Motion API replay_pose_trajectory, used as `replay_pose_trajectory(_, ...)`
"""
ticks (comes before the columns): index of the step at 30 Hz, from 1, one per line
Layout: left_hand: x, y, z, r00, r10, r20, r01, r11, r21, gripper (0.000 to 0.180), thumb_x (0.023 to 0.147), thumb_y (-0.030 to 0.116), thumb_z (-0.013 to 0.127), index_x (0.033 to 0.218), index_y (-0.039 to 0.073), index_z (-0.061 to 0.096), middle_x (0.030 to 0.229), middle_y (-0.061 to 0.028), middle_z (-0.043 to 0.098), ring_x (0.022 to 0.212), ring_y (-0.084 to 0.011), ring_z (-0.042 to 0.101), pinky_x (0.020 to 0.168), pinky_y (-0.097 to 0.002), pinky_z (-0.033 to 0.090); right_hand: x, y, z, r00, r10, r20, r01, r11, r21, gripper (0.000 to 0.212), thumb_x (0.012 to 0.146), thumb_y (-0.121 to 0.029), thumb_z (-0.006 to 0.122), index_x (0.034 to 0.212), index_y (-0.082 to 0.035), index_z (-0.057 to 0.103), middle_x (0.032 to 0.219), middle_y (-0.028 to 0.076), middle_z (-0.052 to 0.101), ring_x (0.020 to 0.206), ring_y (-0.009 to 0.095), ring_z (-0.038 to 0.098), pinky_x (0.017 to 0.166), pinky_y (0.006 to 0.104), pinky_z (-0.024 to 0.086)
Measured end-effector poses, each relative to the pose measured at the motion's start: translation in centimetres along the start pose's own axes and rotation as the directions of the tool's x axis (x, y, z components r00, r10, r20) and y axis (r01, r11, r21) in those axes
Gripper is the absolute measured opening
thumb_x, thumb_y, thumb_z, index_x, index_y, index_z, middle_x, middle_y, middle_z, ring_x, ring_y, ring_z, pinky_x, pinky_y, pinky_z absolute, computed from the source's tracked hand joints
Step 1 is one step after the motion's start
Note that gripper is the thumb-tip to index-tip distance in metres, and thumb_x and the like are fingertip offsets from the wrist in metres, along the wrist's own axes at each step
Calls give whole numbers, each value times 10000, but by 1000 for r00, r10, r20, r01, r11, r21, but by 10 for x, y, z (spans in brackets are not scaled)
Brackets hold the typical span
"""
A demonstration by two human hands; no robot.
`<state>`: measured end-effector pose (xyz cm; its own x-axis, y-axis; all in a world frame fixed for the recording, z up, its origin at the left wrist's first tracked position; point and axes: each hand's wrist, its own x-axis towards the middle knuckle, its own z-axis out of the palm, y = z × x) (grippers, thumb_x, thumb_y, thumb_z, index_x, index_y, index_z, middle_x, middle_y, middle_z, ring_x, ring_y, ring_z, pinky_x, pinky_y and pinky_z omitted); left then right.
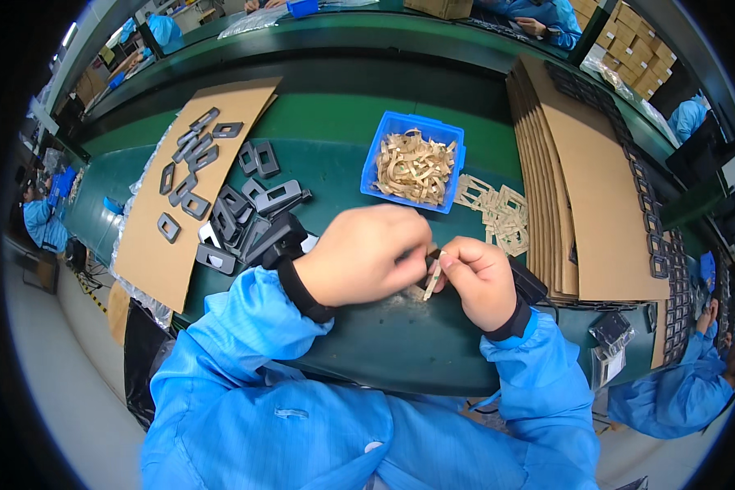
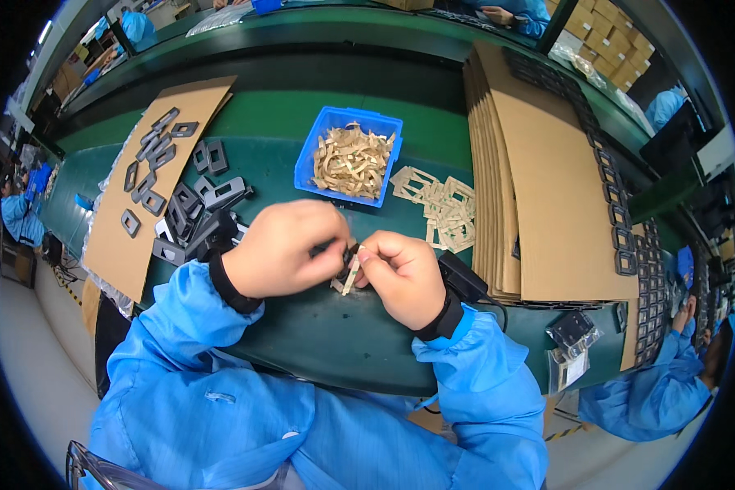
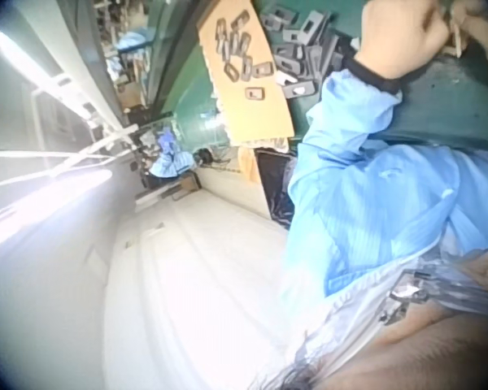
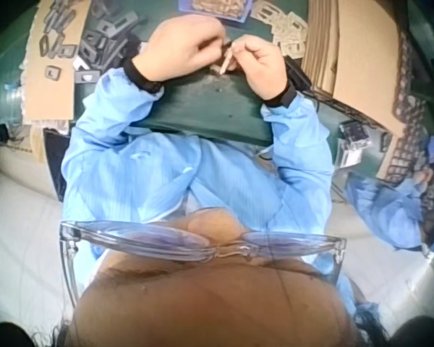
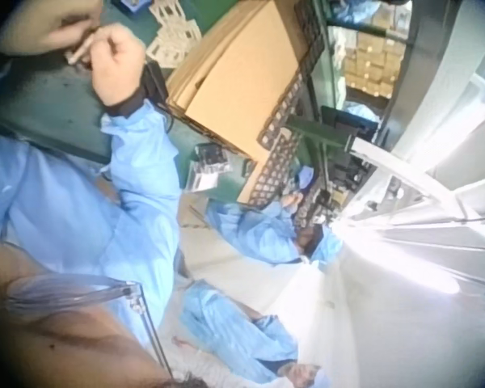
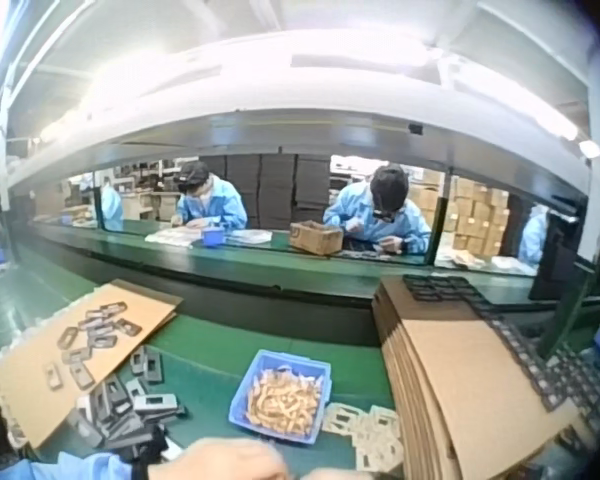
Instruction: Assembling electronic parts on a board and placing them into plastic bags on a factory line.
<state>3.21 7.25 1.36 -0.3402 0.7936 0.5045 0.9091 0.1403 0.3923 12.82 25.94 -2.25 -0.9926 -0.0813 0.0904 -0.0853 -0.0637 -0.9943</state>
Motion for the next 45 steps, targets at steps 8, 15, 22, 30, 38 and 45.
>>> replay_pose_trajectory(8,9,-50,-4,934,-128,-335,252,900,357,120,813,34,704,932,39,707,831,-106,677,786,-287,651,697,-384,522,5,-1,2,995,19,-103,-6,992,126,176,1018,-74,498,932,13,624,828,62,664,734,114,639,695,253,530)
replay_pose_trajectory(15,6,-41,5,839,-372,-397,248,911,-329,185,895,39,657,1072,27,709,977,-96,725,795,-183,655,670,-274,497,2,-5,7,980,85,-182,-47,978,205,188,1032,-81,485,962,26,623,861,80,677,790,128,663,747,269,547)
replay_pose_trajectory(22,-17,-35,2,987,-152,43,58,99,-993,420,783,440,793,833,62,616,748,-50,627,673,-167,531,617,-312,411,-2,-9,8,989,-119,-93,112,990,-84,167,995,-10,504,901,48,629,867,97,682,793,125,658,736,261,533)
replay_pose_trajectory(30,-16,-29,-1,981,-148,125,130,26,-991,340,749,314,849,820,46,653,769,-33,644,714,-175,547,657,-314,428,-4,-14,6,983,-108,-147,97,992,-76,193,1006,-47,482,913,49,622,880,119,684,804,135,657,749,258,525)
replay_pose_trajectory(38,-6,-21,8,985,96,-140,-126,967,-222,219,739,66,815,926,43,702,952,-76,720,815,-249,685,688,-342,539,-4,-6,3,957,-102,-272,166,960,223,227,1054,-123,405,1004,25,570,957,146,676,866,174,674,788,293,556)
replay_pose_trajectory(45,-10,-16,8,960,142,-239,-158,986,-50,211,734,54,800,918,47,696,901,-69,724,743,-213,694,627,-312,559,-4,-8,5,951,-110,-287,160,975,155,227,1056,-121,404,1012,31,566,960,144,677,857,163,665,792,281,540)
